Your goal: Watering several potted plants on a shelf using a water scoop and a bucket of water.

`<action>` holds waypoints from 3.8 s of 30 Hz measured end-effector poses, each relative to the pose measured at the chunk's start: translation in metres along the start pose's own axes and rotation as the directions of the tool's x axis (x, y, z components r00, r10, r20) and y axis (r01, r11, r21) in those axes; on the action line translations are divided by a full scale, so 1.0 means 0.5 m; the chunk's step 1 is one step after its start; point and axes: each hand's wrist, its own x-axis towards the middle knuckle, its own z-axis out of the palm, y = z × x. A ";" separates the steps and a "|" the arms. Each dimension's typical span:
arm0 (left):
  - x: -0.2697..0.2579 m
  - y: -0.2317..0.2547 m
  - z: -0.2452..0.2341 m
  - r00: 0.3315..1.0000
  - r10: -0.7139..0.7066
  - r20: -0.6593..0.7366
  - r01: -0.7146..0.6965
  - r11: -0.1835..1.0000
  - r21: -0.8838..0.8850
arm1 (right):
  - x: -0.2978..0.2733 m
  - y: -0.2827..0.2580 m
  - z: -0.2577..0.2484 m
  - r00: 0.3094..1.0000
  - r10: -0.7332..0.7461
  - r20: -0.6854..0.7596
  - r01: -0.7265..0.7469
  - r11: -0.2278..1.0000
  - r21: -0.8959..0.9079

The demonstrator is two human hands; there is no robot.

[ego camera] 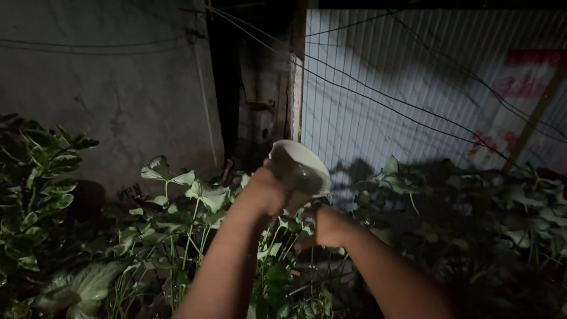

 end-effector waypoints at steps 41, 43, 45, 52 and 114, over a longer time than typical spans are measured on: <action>0.002 0.074 0.230 1.000 -0.010 -0.004 0.010 1.000 0.005 | -0.057 0.292 0.015 0.982 -0.184 -0.047 0.189 0.969 0.157; 0.016 0.068 0.246 1.000 -0.011 0.010 0.011 0.999 0.032 | -0.068 0.297 0.014 0.982 -0.179 -0.052 0.185 0.972 0.148; 0.025 0.061 0.249 1.000 -0.019 0.008 0.018 0.997 0.068 | -0.078 0.284 0.006 0.979 -0.194 -0.057 0.200 0.969 0.144; 0.012 0.088 0.263 0.991 0.121 0.064 -0.129 0.984 0.127 | -0.083 0.310 0.016 0.998 -0.065 -0.018 0.068 0.982 0.179; 0.024 0.309 0.560 0.986 -0.130 -0.105 0.126 0.991 -0.053 | -0.228 0.590 -0.146 0.980 -0.053 0.192 0.044 0.998 0.050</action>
